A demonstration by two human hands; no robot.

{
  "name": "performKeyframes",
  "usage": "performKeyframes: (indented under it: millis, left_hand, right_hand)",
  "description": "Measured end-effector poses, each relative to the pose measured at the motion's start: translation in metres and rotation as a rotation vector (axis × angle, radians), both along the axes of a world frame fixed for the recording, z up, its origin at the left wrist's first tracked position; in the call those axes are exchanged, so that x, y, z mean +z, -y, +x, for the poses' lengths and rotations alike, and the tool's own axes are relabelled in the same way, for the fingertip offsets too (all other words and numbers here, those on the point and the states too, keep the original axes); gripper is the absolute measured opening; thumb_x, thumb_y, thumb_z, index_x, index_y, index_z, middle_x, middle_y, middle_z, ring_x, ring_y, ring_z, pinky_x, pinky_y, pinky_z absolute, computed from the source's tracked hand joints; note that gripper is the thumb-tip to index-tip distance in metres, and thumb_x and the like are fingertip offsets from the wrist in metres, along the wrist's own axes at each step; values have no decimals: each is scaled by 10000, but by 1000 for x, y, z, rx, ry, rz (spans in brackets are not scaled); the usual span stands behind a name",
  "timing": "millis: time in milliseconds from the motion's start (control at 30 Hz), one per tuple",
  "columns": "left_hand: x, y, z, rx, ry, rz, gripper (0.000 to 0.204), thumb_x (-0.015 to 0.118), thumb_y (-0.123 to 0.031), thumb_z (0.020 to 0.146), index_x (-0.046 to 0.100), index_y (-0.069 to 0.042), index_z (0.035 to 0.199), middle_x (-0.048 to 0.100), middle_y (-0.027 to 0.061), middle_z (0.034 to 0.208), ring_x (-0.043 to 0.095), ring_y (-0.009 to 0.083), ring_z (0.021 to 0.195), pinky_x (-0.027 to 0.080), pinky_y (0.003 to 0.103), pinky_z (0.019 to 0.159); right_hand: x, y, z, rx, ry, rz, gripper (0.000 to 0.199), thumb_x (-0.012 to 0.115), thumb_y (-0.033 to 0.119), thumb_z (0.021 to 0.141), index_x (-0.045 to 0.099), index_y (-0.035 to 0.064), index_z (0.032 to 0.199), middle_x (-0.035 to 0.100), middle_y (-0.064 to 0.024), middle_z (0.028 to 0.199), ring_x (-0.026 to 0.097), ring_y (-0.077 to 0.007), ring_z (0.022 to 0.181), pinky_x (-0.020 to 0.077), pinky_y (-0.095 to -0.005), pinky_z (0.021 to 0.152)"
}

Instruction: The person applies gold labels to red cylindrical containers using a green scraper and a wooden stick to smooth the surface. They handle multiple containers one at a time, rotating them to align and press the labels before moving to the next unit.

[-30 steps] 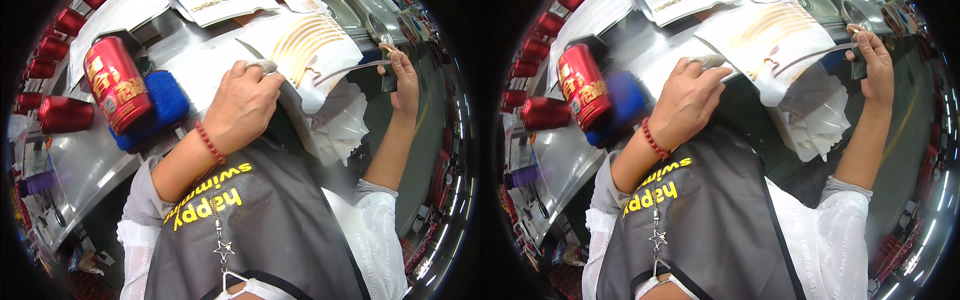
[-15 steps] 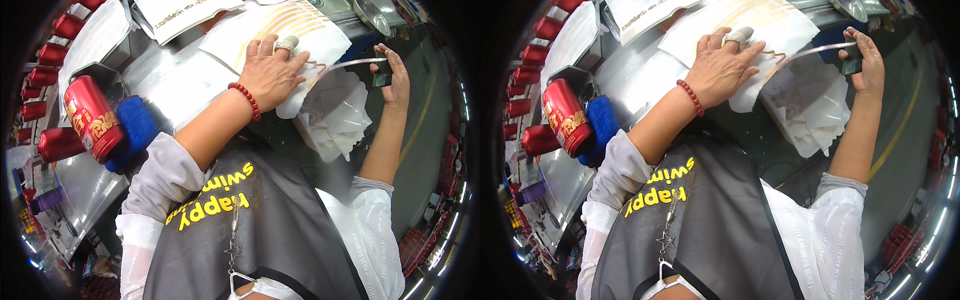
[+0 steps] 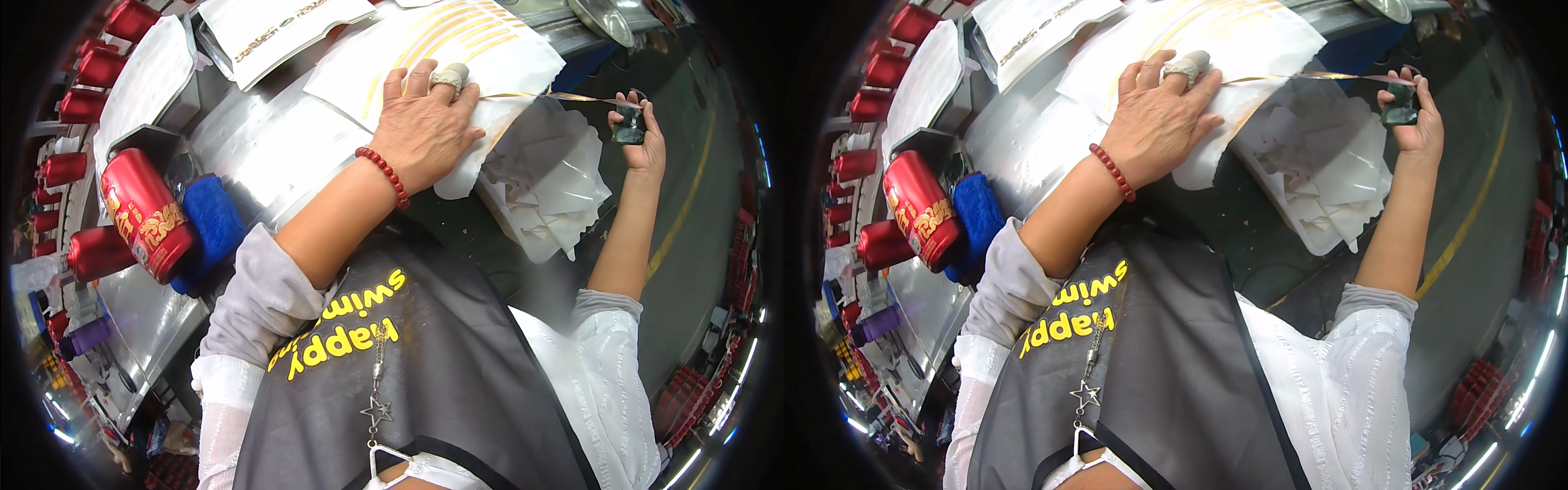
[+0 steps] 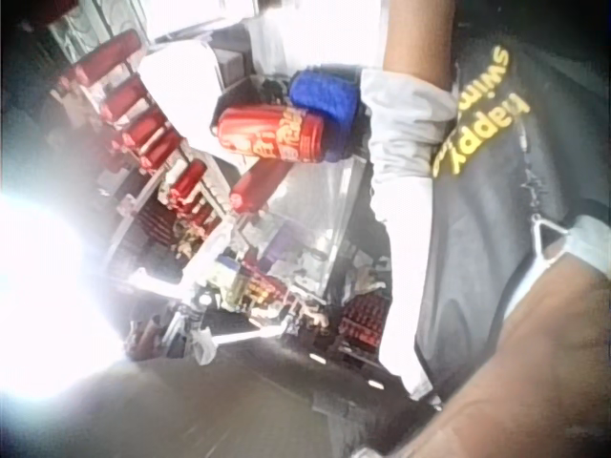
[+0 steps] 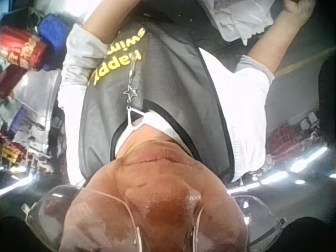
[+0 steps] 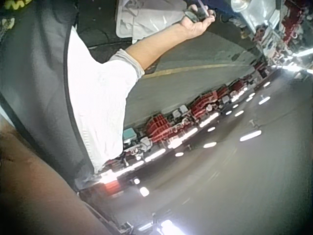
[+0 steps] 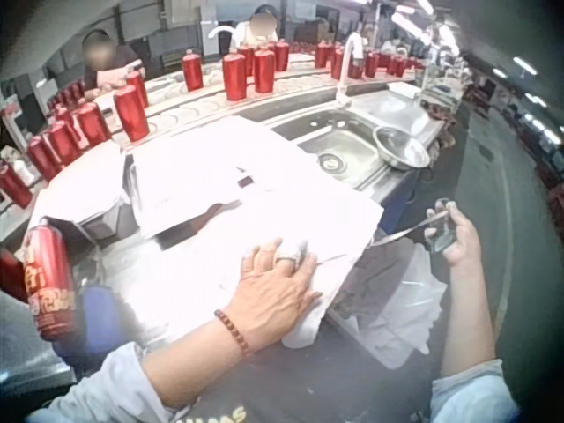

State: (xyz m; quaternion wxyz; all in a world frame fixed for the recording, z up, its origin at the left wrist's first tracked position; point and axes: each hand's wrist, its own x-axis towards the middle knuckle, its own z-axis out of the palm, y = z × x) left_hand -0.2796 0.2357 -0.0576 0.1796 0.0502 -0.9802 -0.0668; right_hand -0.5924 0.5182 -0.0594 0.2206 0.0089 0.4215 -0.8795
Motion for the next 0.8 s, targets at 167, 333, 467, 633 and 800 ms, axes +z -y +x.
performKeyframes:
  millis: [167,333,467,633,800]
  left_hand:
    - [0,1,1,-9,-3,-10,483,574,-410,969,560,-148,1375,618,160,1281,401,375,1366,258,529,1107]
    - [1,0,1,-19,-4,-7,493,572,-411,970,563,-126,1372,619,157,1277,400,369,1365,254,522,1111]
    - [0,-1,0,-15,-7,-22,500,566,-415,975,566,-115,1374,622,154,1266,402,364,1365,251,516,1114]
    - [1,-3,-1,-24,-4,-31,505,560,-425,978,577,-105,1368,632,153,1243,404,356,1364,251,512,1116]
    - [4,-3,0,-26,10,-51,515,553,-437,981,584,-95,1365,637,151,1232,402,351,1367,250,511,1120]
  right_hand:
    - [2,7,4,-104,30,25,138,596,171,1009,616,34,1010,674,-151,1119,566,-358,1166,490,-467,718]
    - [-4,1,-1,-126,35,-44,188,550,196,1032,609,23,992,673,-154,1093,556,-366,1162,482,-479,745]
    - [-5,-9,-6,-69,-10,-158,228,507,213,1050,604,17,984,670,-154,1075,552,-381,1150,474,-491,769]
    - [-2,-12,-9,-91,-19,-172,245,482,212,1059,603,16,976,665,-155,1048,551,-394,1145,472,-499,776]
    - [-2,-12,-13,-117,-8,-175,253,473,213,1061,602,17,967,662,-155,1036,551,-401,1140,470,-505,767]
